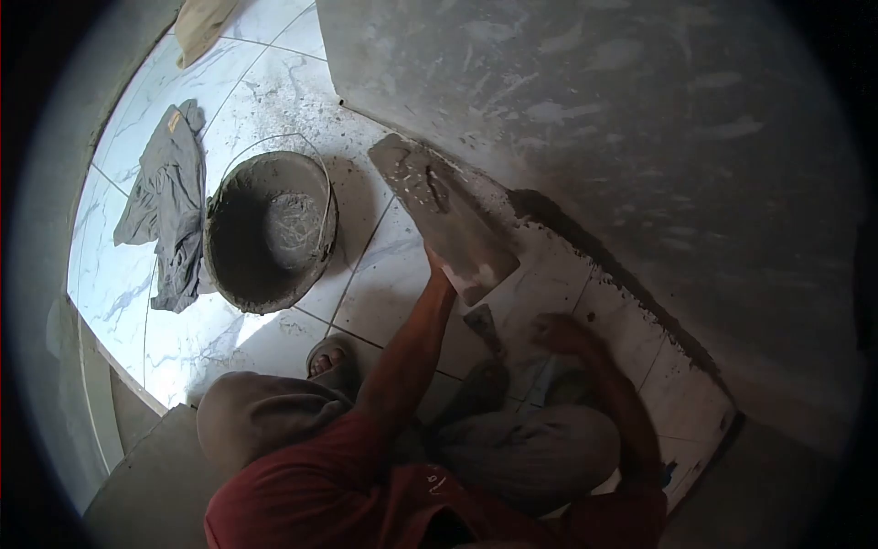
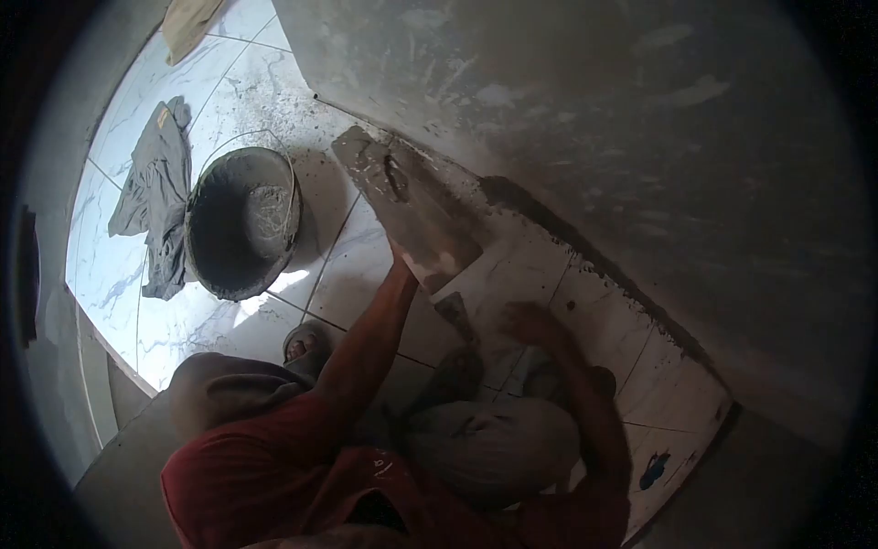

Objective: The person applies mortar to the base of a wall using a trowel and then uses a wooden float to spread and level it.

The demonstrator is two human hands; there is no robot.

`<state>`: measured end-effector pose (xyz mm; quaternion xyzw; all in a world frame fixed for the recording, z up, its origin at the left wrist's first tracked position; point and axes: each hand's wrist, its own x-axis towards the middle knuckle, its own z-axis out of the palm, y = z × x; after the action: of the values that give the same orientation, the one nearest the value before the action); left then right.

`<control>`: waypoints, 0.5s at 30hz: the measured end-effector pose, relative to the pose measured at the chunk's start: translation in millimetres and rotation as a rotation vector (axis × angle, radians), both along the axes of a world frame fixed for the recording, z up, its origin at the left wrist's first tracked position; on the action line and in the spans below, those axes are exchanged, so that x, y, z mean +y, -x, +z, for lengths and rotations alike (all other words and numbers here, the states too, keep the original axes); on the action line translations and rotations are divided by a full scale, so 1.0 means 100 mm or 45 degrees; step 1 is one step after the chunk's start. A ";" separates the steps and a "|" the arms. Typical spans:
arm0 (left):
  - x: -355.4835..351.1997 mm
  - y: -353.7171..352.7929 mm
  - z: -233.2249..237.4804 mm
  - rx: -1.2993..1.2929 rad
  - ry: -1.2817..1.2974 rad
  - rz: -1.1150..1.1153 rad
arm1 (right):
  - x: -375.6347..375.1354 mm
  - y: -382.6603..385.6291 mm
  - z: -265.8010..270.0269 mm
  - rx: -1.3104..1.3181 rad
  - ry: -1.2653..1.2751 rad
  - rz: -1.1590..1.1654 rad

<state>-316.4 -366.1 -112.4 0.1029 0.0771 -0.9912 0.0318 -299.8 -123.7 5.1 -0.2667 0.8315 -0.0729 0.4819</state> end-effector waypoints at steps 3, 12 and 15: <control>-0.14 0.03 0.07 0.014 0.023 0.023 | -0.06 -0.75 -0.86 0.193 0.018 -0.198; -0.30 -0.05 0.34 0.001 -0.005 0.139 | -0.30 -0.23 -0.53 0.625 0.104 -0.296; -0.20 -0.05 0.34 -0.150 0.047 0.252 | -0.58 0.50 -0.08 0.849 0.275 -0.201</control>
<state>-311.6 -386.3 -78.0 0.1523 0.0666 -0.9767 0.1356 -349.6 -181.7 -2.8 -0.2601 0.9485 -0.1064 0.1461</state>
